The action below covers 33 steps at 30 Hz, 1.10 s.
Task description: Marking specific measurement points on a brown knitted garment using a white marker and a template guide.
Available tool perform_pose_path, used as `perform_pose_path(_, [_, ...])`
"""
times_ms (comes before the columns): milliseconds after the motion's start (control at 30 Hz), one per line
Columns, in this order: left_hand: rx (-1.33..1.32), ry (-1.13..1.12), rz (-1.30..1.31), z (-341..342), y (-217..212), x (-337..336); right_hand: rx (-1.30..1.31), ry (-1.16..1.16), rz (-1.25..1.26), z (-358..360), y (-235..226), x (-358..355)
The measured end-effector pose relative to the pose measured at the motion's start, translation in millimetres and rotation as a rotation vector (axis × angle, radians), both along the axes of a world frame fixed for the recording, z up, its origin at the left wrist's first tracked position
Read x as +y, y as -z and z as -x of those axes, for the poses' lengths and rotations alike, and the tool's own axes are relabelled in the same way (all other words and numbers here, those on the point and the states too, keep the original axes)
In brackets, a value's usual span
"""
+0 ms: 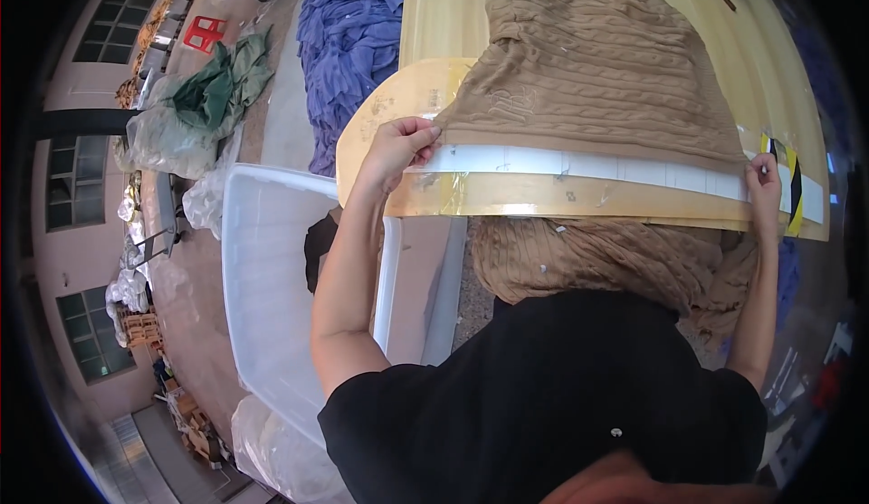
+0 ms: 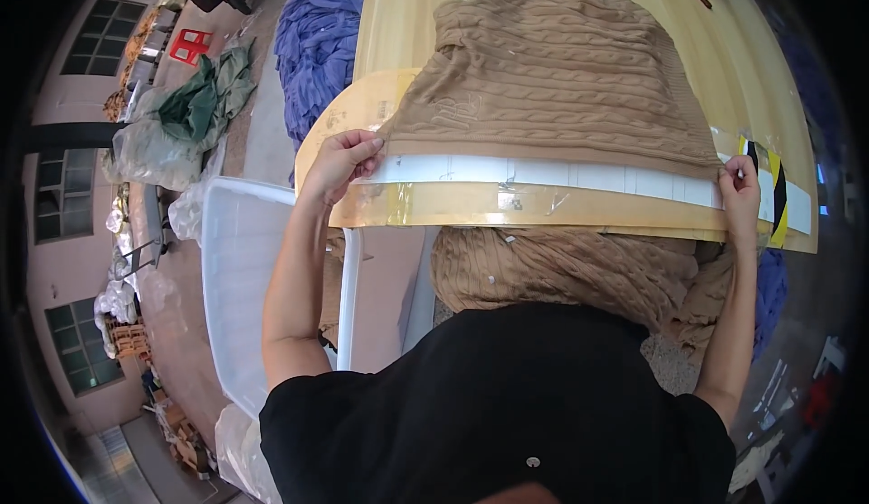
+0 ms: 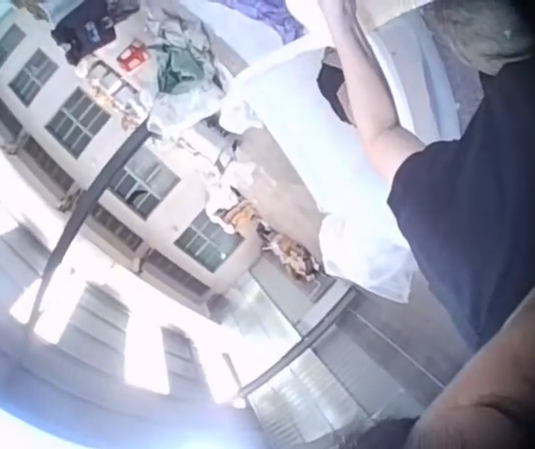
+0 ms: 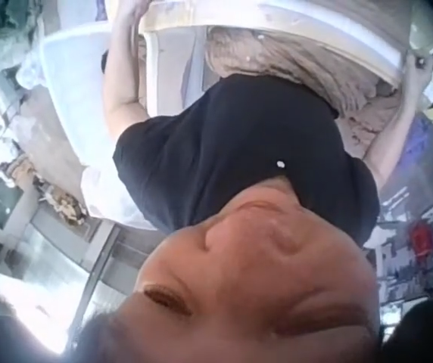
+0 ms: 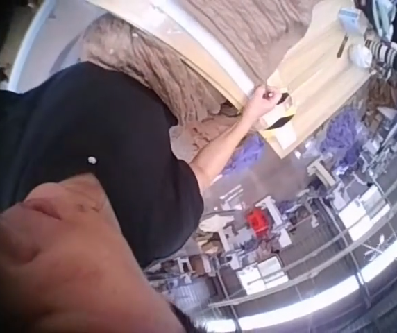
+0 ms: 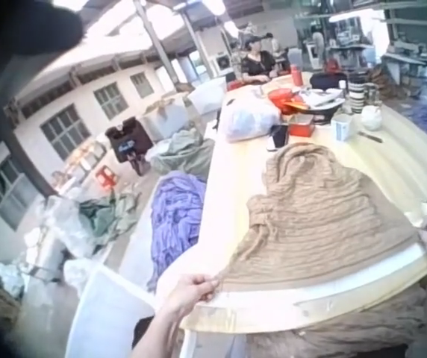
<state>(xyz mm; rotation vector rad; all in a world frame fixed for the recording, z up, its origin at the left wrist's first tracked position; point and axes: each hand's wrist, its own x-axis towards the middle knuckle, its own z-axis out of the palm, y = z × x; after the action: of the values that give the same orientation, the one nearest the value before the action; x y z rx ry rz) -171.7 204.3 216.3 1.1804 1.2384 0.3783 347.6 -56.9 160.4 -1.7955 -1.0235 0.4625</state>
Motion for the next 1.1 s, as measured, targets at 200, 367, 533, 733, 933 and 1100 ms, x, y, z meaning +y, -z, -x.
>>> perform_pose_path(200, [0.058,0.02,-0.097,-6.8,5.7,7.6,-0.042,-0.011,0.027,0.6,0.4,15.1])
perform_pose_path(367, [0.289,0.148,-0.603,-24.6,12.7,9.8,-0.061,-0.007,-0.01,-13.8,-11.6,20.7])
perform_pose_path(533, [0.415,0.14,-0.703,-11.9,34.5,0.7,-0.255,0.082,-0.078,-12.0,16.6,17.9])
perform_pose_path(733, [0.32,0.195,-0.648,-3.9,35.7,-14.5,-0.065,0.1,-0.005,12.3,0.5,0.5])
perform_pose_path(933, [0.329,0.194,-0.702,-2.7,26.9,-8.1,-0.075,0.082,0.015,18.4,-17.7,11.8])
perform_pose_path(1100, [0.359,0.188,-0.686,-2.9,30.0,5.9,-0.054,0.057,0.063,15.2,-20.4,21.8])
